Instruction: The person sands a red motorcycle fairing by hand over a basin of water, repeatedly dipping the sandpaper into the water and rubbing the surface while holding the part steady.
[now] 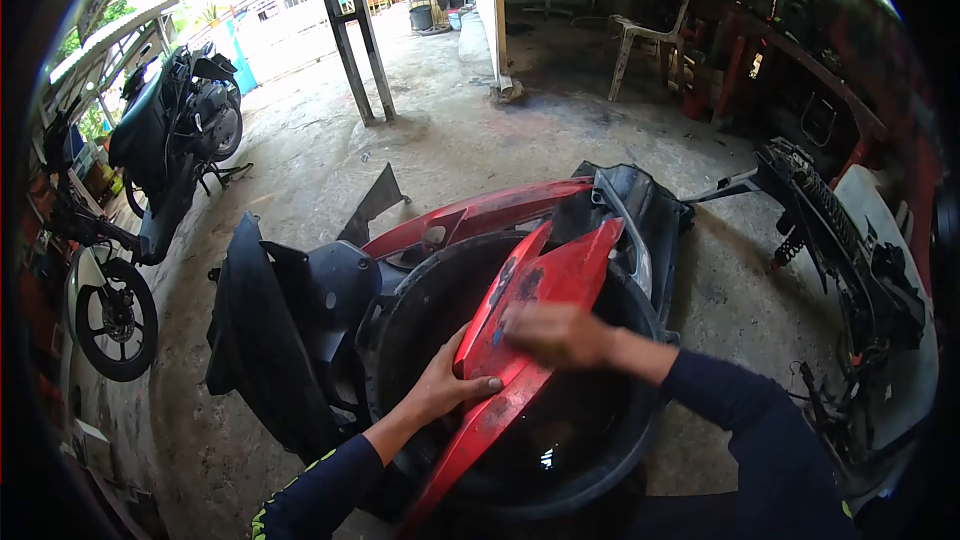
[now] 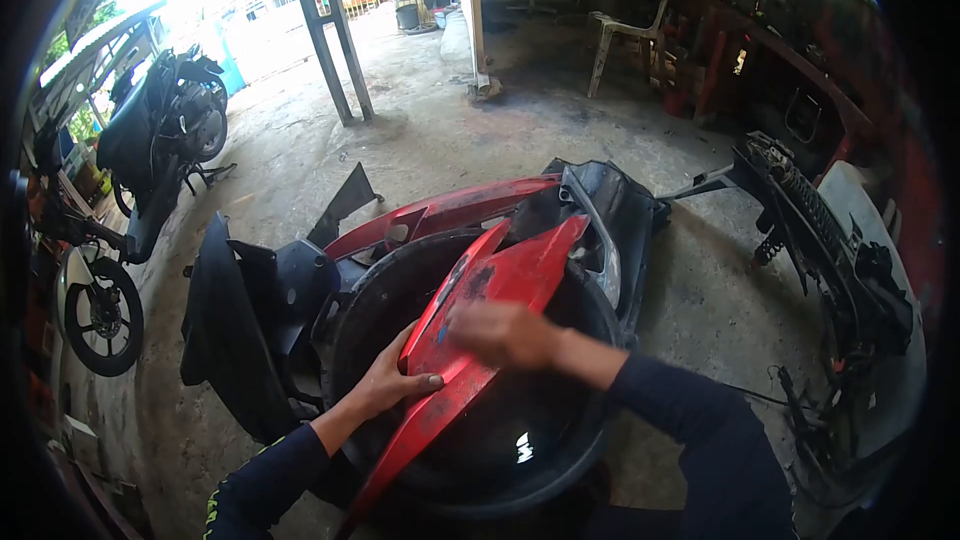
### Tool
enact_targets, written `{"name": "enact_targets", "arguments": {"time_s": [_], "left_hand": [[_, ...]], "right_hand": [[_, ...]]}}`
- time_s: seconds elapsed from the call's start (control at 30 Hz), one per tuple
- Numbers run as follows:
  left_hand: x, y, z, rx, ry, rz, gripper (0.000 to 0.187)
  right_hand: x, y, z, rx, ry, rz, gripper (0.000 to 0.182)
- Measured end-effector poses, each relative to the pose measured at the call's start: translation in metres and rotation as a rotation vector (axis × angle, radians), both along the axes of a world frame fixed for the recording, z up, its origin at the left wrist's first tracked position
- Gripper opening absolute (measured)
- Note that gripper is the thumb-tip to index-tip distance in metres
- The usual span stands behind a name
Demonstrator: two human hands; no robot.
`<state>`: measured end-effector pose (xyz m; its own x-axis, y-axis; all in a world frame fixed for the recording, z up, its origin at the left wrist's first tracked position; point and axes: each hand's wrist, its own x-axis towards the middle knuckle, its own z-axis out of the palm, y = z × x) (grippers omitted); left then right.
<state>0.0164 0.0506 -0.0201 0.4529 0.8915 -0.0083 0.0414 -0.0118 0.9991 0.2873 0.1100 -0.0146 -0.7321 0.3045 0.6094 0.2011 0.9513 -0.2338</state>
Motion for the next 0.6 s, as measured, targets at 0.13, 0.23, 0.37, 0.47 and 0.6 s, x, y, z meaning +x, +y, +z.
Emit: {"name": "enact_targets", "arguments": {"time_s": [0.13,0.23,0.37,0.47,0.6], "left_hand": [[0.000,-0.001,0.000,-0.058,0.006,-0.008,0.106],[-0.001,0.000,0.002,-0.071,-0.017,-0.002,0.107],[-0.001,0.002,0.004,-0.098,0.015,0.002,0.108],[0.000,0.005,0.005,-0.050,0.024,-0.004,0.108],[0.001,0.000,0.007,-0.068,0.016,0.018,0.108]], "right_hand": [[0.027,0.034,0.000,-0.132,-0.104,-0.399,0.037],[-0.003,-0.020,-0.002,0.021,-0.047,-0.121,0.042],[0.033,0.050,-0.005,0.095,-0.053,-0.410,0.039],[0.002,0.008,-0.006,0.101,-0.007,-0.248,0.036],[0.023,0.024,0.007,0.053,-0.072,-0.262,0.034]]}}
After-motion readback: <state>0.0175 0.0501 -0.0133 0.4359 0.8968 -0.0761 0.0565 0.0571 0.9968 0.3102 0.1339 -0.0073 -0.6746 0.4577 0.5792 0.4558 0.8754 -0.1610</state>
